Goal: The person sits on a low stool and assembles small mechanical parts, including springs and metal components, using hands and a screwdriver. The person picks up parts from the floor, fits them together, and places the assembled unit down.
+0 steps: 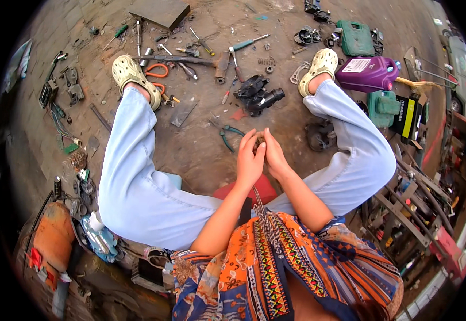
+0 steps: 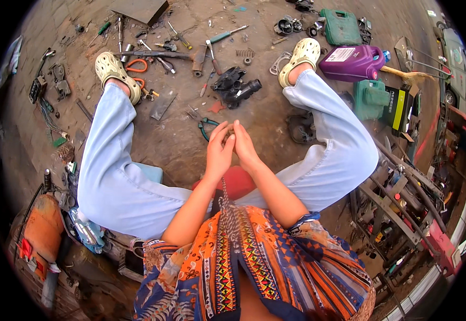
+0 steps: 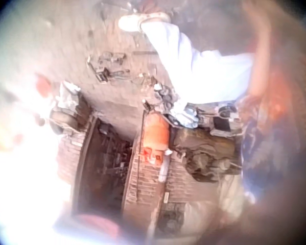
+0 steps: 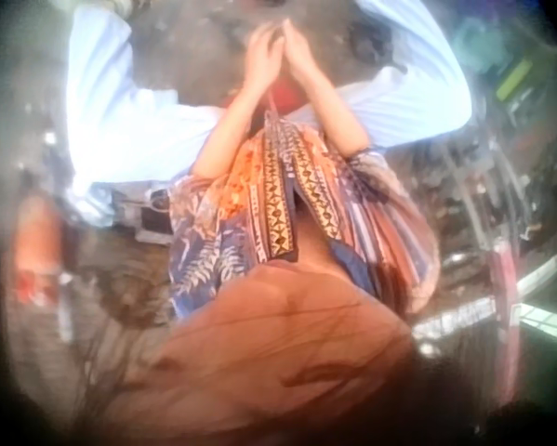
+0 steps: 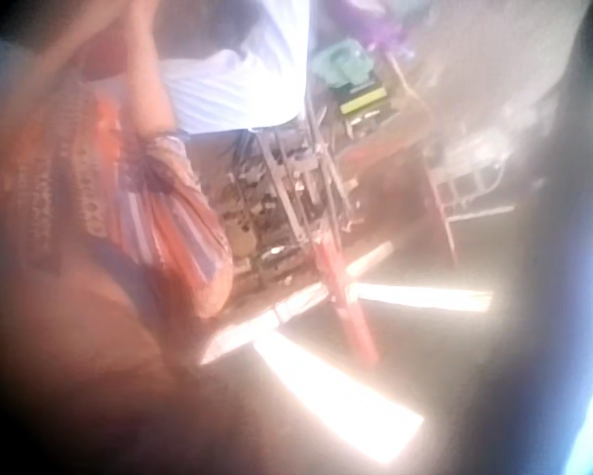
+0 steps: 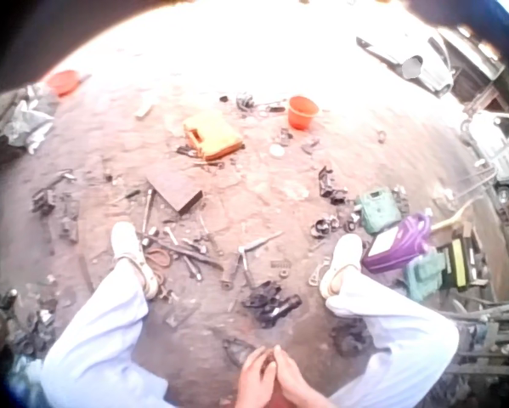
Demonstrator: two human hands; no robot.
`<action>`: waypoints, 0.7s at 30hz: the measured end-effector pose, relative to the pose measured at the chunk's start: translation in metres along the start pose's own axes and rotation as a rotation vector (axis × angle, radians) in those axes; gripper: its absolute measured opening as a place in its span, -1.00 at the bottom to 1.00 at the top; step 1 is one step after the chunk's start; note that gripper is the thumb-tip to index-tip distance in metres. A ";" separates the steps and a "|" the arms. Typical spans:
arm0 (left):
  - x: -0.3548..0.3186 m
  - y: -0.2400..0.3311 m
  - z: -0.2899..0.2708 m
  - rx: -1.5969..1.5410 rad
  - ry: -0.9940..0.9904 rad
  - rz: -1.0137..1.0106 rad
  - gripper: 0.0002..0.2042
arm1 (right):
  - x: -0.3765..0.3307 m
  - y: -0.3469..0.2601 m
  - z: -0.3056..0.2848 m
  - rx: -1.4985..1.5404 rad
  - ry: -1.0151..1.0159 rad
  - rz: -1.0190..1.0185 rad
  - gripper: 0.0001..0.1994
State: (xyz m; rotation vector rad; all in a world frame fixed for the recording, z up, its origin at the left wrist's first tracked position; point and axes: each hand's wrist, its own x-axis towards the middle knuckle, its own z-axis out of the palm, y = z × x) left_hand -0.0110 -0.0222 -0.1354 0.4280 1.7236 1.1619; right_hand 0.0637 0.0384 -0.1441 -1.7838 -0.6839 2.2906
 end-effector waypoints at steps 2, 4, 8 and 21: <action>0.004 -0.003 -0.005 -0.027 0.021 0.028 -0.73 | 0.000 0.000 0.004 0.035 -0.083 -0.020 -0.58; 0.005 -0.005 -0.007 -0.113 0.035 0.015 -0.75 | -0.003 -0.001 0.006 0.058 -0.157 -0.039 -0.58; 0.006 0.003 -0.011 -0.305 0.060 -0.068 -0.78 | -0.012 -0.011 0.014 0.117 -0.258 -0.032 -0.62; 0.015 -0.008 -0.012 -0.180 0.217 0.170 -0.74 | -0.004 -0.011 0.016 0.128 -0.382 -0.142 -0.73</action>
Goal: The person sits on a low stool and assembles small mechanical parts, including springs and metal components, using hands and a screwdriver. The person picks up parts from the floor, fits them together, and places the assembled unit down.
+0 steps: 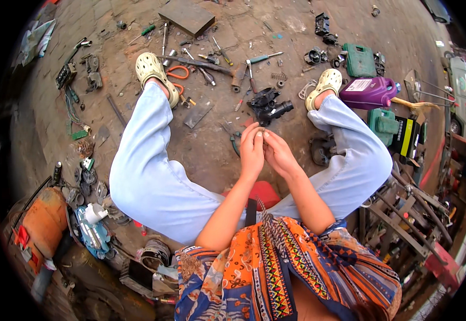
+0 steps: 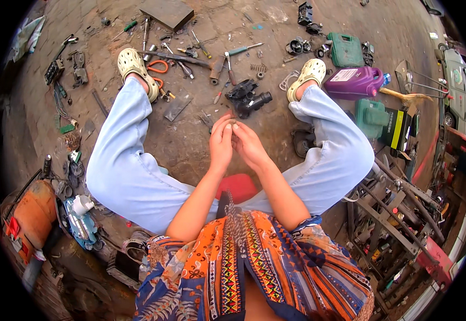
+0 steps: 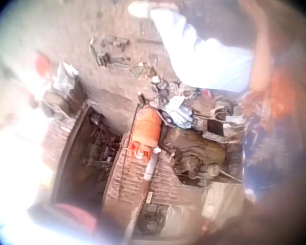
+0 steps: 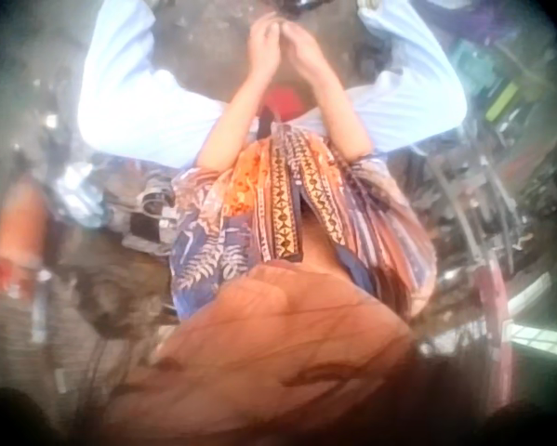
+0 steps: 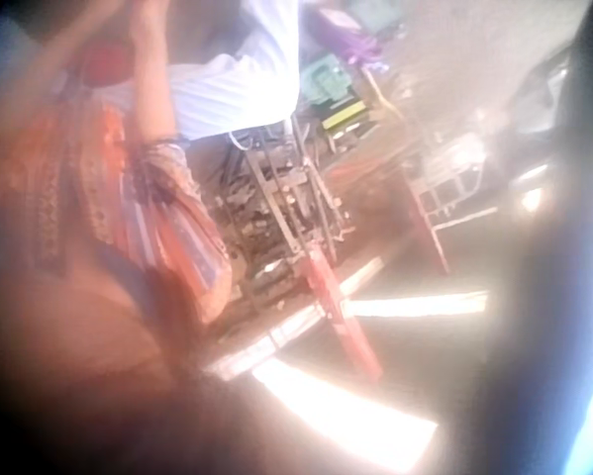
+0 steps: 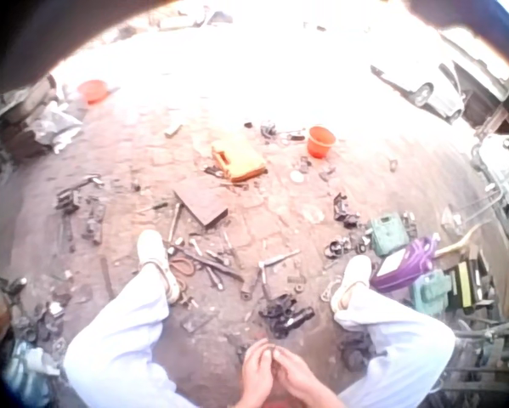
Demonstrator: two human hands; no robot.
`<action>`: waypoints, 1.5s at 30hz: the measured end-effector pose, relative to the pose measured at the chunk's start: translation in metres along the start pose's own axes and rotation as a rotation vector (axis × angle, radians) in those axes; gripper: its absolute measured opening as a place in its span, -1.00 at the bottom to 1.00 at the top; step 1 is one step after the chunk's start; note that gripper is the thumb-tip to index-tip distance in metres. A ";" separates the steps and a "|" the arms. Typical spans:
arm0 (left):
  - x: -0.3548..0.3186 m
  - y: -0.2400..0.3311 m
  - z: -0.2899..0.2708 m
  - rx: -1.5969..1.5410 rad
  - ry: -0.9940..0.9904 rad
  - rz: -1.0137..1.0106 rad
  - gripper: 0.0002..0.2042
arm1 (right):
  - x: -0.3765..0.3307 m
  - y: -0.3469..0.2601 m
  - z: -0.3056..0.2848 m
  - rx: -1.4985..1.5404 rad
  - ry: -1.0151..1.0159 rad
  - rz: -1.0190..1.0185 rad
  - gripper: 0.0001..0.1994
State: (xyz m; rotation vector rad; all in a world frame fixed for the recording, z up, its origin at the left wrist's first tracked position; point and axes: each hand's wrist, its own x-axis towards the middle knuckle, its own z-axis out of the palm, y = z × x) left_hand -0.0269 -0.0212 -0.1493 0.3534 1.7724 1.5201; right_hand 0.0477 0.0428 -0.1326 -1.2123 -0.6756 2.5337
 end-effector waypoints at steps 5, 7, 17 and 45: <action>0.000 0.002 0.001 0.122 -0.016 0.024 -0.70 | -0.002 -0.002 0.001 0.029 0.032 0.026 -0.76; 0.000 -0.003 0.002 0.199 -0.036 0.030 -0.69 | -0.004 -0.002 -0.001 0.031 0.070 0.041 -0.77; 0.001 0.000 0.009 0.195 -0.072 0.043 -0.66 | -0.009 -0.005 -0.004 0.138 0.108 0.053 -0.80; 0.033 0.217 -0.094 0.307 -0.179 0.082 -0.69 | 0.108 -0.102 -0.038 0.447 0.369 -0.314 -0.81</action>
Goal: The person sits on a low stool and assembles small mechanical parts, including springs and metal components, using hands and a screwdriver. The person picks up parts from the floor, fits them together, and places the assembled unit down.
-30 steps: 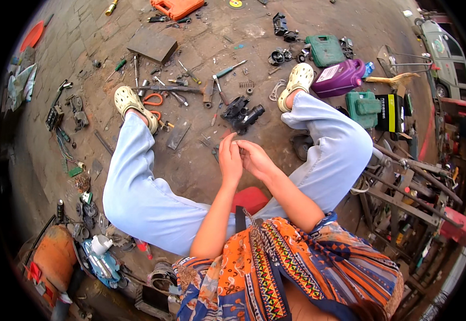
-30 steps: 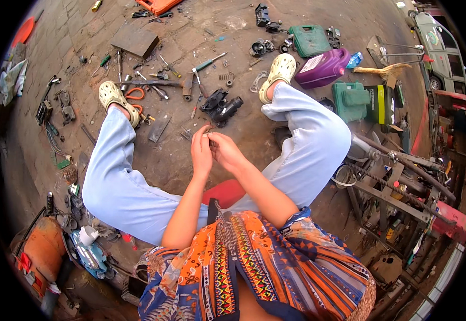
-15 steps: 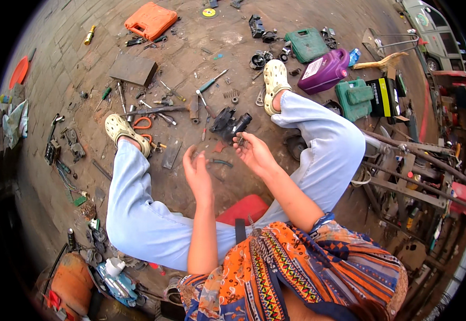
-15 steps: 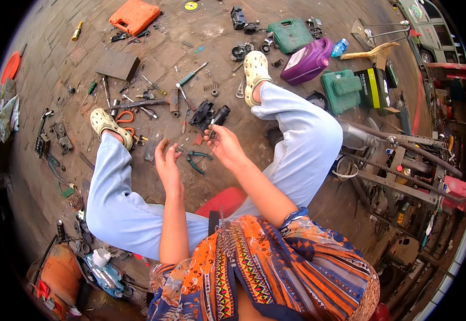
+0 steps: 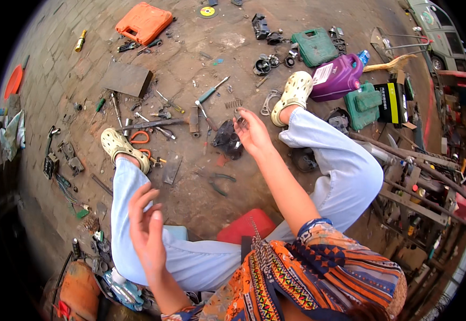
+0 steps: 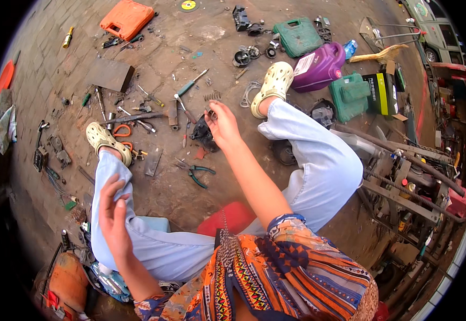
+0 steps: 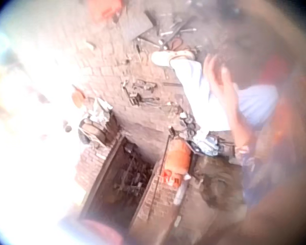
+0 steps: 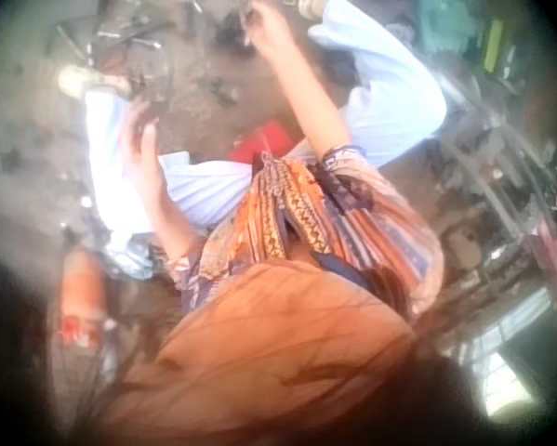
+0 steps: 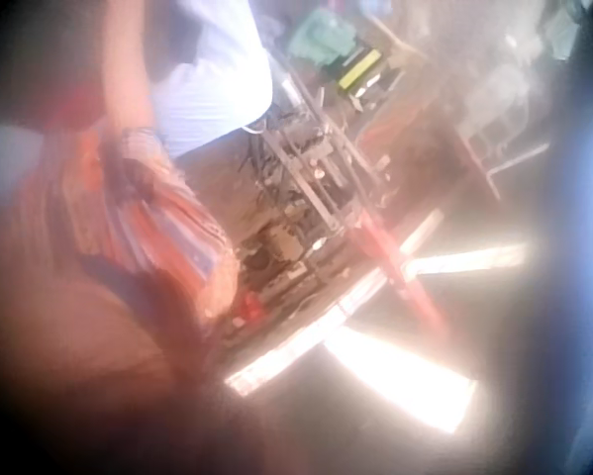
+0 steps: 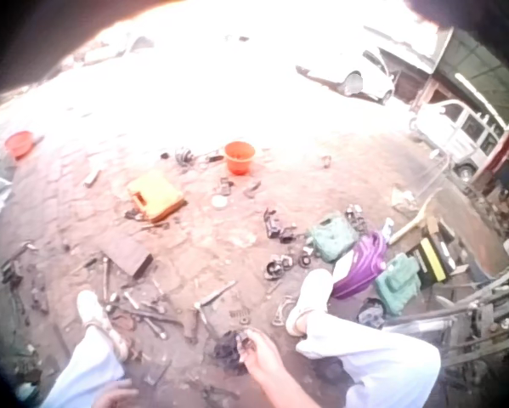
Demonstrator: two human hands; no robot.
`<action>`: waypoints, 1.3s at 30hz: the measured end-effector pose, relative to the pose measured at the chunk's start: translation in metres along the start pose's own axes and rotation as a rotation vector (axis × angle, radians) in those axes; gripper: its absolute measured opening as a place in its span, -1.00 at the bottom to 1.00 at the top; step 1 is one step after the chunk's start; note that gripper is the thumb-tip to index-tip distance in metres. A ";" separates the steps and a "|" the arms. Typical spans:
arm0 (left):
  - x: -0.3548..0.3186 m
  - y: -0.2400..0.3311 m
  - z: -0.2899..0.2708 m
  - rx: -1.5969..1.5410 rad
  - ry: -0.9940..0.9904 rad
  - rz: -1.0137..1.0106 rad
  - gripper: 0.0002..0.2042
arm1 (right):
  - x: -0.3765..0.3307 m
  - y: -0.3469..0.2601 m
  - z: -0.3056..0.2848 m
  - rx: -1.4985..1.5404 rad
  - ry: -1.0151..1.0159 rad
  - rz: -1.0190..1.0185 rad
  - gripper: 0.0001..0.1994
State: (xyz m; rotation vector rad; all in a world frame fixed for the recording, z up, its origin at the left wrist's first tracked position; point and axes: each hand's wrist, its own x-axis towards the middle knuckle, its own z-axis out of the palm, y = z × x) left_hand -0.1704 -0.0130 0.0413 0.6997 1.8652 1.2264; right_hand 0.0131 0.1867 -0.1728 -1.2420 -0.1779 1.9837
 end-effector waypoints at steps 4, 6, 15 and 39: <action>0.043 0.017 -0.036 0.266 0.161 0.102 -0.73 | 0.092 0.028 0.030 -0.336 0.014 -0.105 -0.72; 0.052 0.011 -0.034 0.269 0.163 0.087 -0.72 | 0.131 0.047 0.046 -0.682 0.036 -0.193 -0.68; 0.039 0.019 -0.036 0.733 -0.052 -0.046 -0.65 | 0.242 0.091 0.052 -1.435 0.052 -0.622 -0.65; 0.042 0.021 -0.044 0.811 -0.397 -0.024 -0.42 | 0.215 0.114 0.097 -1.734 -0.386 -0.696 -0.73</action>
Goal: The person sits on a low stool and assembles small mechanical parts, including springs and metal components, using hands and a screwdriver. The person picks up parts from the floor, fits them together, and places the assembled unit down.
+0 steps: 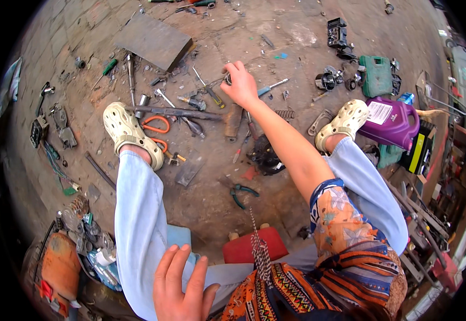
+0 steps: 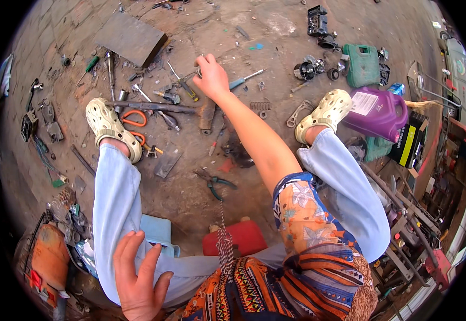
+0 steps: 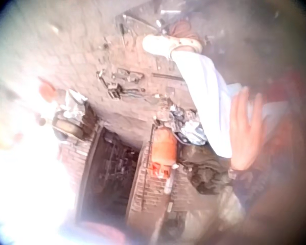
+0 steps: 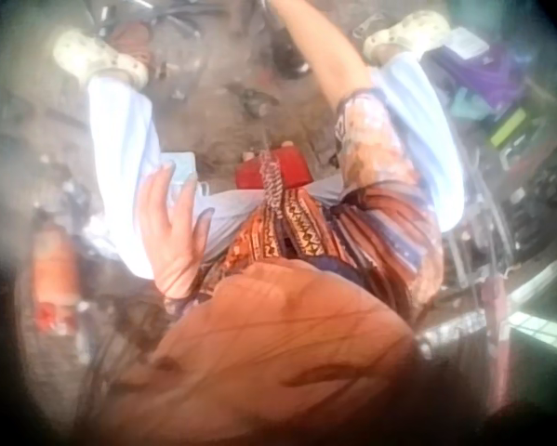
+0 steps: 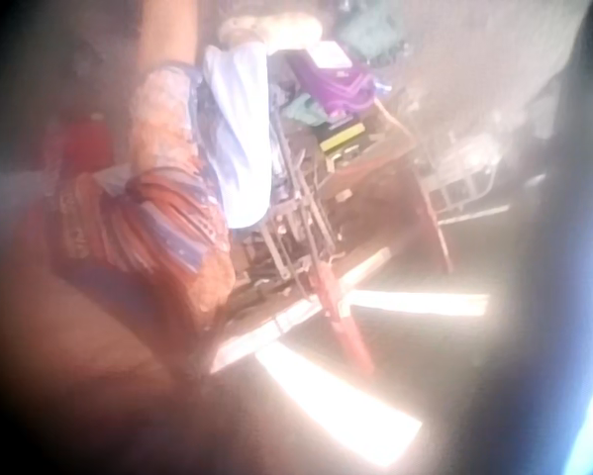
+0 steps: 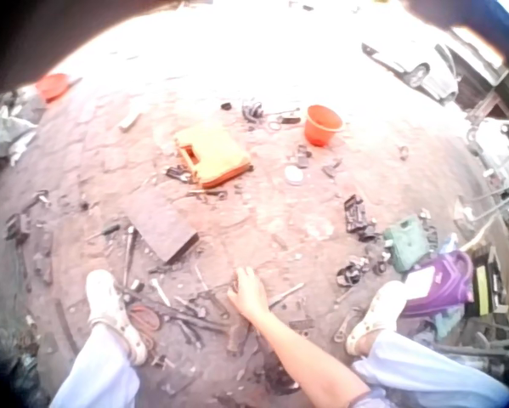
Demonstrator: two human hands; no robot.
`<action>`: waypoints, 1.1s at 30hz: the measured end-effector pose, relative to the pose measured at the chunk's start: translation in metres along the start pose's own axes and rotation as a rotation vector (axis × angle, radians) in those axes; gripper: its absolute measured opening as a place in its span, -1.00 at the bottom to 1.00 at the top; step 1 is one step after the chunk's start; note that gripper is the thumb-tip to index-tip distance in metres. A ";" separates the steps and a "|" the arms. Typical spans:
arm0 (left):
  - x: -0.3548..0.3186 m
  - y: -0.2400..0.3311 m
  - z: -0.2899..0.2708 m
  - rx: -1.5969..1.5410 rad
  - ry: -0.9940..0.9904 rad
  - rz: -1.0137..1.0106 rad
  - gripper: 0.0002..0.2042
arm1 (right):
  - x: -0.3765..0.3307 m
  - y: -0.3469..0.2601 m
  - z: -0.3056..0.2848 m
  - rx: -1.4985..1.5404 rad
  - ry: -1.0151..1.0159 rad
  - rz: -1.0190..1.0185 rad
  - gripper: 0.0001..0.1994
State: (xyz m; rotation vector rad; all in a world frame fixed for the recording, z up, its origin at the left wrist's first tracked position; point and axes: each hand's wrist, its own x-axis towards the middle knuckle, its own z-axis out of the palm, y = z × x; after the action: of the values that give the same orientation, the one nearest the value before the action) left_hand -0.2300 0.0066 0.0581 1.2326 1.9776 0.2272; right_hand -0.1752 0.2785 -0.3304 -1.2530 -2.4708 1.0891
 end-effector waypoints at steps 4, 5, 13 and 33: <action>0.001 -0.001 0.000 0.002 -0.026 0.020 -0.41 | 0.003 0.002 0.013 0.023 -0.158 -0.149 -0.78; 0.001 -0.001 0.000 -0.012 -0.029 0.017 -0.42 | 0.005 0.001 0.015 -0.027 -0.192 -0.147 -0.78; 0.003 0.004 -0.003 -0.049 -0.108 -0.044 -0.44 | 0.011 -0.006 0.022 -0.359 -0.259 -0.161 -0.79; 0.002 0.007 0.006 0.080 -0.113 -0.034 -0.54 | -0.028 0.005 -0.018 0.082 -0.037 0.300 -0.74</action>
State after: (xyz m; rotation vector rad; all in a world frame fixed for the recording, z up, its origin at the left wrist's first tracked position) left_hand -0.2213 0.0110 0.0566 1.2332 1.9242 0.0606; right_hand -0.1463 0.2691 -0.3162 -1.6286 -2.2871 1.2770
